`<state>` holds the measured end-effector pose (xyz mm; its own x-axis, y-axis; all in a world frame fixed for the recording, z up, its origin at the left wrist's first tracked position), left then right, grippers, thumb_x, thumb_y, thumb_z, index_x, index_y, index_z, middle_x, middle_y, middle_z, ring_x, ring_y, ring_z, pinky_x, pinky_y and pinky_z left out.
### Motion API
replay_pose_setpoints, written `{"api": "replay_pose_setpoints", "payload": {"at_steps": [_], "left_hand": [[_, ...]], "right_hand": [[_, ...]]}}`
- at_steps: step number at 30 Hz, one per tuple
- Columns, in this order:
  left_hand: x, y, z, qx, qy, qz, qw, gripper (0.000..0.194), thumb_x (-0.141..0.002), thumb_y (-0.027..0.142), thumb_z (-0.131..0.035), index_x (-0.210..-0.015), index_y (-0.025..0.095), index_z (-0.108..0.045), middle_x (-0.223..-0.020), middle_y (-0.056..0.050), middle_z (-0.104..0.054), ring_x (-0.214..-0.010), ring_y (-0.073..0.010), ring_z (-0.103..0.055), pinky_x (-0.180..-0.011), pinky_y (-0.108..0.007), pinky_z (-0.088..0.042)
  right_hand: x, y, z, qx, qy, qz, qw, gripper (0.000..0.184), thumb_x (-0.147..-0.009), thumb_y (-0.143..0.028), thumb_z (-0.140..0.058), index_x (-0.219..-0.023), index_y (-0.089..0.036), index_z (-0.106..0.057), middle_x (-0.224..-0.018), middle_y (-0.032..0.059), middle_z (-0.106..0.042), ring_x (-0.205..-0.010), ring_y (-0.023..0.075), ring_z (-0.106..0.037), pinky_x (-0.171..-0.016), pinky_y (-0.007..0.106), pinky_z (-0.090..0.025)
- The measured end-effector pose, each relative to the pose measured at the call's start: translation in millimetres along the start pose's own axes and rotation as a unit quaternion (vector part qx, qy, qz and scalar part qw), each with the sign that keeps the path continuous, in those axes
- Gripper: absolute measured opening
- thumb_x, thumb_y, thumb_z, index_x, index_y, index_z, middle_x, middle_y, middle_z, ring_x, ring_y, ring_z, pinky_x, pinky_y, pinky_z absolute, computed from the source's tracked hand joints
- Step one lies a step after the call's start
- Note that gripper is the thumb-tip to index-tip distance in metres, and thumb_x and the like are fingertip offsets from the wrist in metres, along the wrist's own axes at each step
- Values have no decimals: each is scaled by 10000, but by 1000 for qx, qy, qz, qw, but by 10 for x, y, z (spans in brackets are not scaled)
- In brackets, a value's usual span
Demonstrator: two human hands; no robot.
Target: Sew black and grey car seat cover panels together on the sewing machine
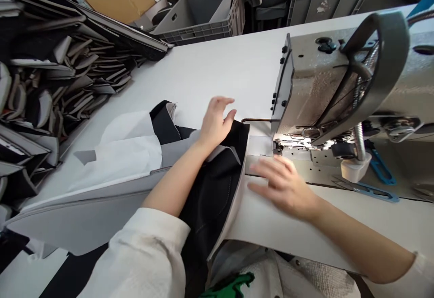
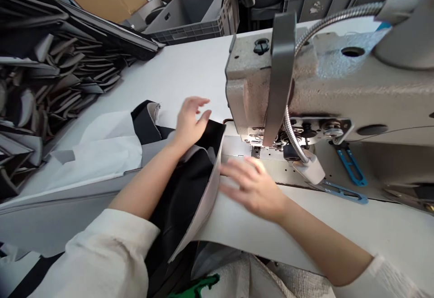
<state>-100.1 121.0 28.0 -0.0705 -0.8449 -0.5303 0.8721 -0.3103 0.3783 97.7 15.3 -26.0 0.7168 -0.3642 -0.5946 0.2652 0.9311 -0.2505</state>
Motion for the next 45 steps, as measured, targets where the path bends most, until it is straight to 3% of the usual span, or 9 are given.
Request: {"api": "replay_pose_setpoints", "payload": {"at_steps": [4,6,12,21,26,31,36,40,45], "left_hand": [[176,449,892,-12,38,-92,995,237,-889,253,-437,-1103,220,-533,-1149,-61,-548,-1064,-184,-523,-885,-307,-454],[375,626,1046,-8,-69,-125,990,256,-891,250,-434,-1133,232,-519,-1109,-48,-583,-1042,-177,-543,-891,-305,-457],[812,293,400,-185,-367,-92,907,620,-773,387,-630,-1324,225,-395,-1220,-85,-541,-1140,-248,-496,-1068,-495,-242],[802,801,163,-234,-276,-155,919,209,-881,220,-417,-960,202,-609,-756,-32,-637,-729,-183,-619,-654,-292,-432],[859,919,-255,-223,-428,-113,868,297,-795,259,-484,-1083,220,-545,-854,-35,-664,-734,-219,-634,-589,-294,-433],[836,865,-407,-211,-475,-63,852,757,-754,343,-497,-1430,194,-192,-1064,-98,-644,-863,-274,-639,-679,-340,-466],[909,1019,-344,-148,-545,-28,825,480,-799,322,-418,-1261,202,-470,-947,-90,-678,-813,-270,-645,-637,-334,-468],[874,1024,-383,-119,-465,-61,875,324,-771,353,-482,-1040,192,-563,-1047,-93,-631,-958,-263,-589,-772,-360,-474],[884,978,-493,-75,-441,-118,887,652,-715,358,-545,-1306,145,-370,-1472,-113,-272,-1350,-281,-218,-1075,-408,-274]], "right_hand": [[-89,-295,59,42,-54,174,982,407,-904,-182,-486,-1283,-329,-461,-1395,26,-421,-1310,185,-317,-1063,429,-269],[-279,-297,22,47,-96,151,983,383,-894,-146,-478,-1244,-302,-501,-1280,47,-531,-1238,202,-415,-1069,479,-239],[-439,-74,-164,57,-272,-16,960,70,-784,-157,-609,-739,-181,-658,-778,46,-662,-915,236,-608,-1024,521,-316],[83,-121,-301,70,-128,-46,988,333,-863,-229,-539,-1192,-217,-593,-1269,128,-536,-1225,280,-445,-1028,451,-363],[66,-269,-306,163,-133,-10,978,253,-845,-100,-486,-1048,-82,-637,-1015,162,-651,-1008,262,-593,-960,406,-443],[267,-361,-203,187,-84,4,979,302,-846,-110,-471,-1106,-20,-597,-1125,215,-611,-1074,286,-570,-947,419,-462],[372,-353,-143,162,-81,-17,983,303,-848,-116,-462,-1112,-43,-592,-1125,165,-620,-1079,262,-564,-972,382,-457],[346,-380,-120,170,-75,-25,982,263,-841,-107,-454,-1040,-44,-614,-1026,174,-646,-994,252,-601,-959,389,-466],[366,-439,-79,183,-65,-22,981,249,-831,-95,-458,-1006,-39,-626,-1003,174,-657,-979,257,-610,-933,392,-484]]}}
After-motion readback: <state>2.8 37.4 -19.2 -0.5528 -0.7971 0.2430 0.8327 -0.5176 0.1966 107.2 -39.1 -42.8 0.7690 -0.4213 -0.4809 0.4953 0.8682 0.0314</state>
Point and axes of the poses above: each hand's wrist, its own x-axis away from the middle knuckle, its own z-axis out of the back of the hand, y = z × x, the point moved 5 cm from there along -x, towards the middle knuckle
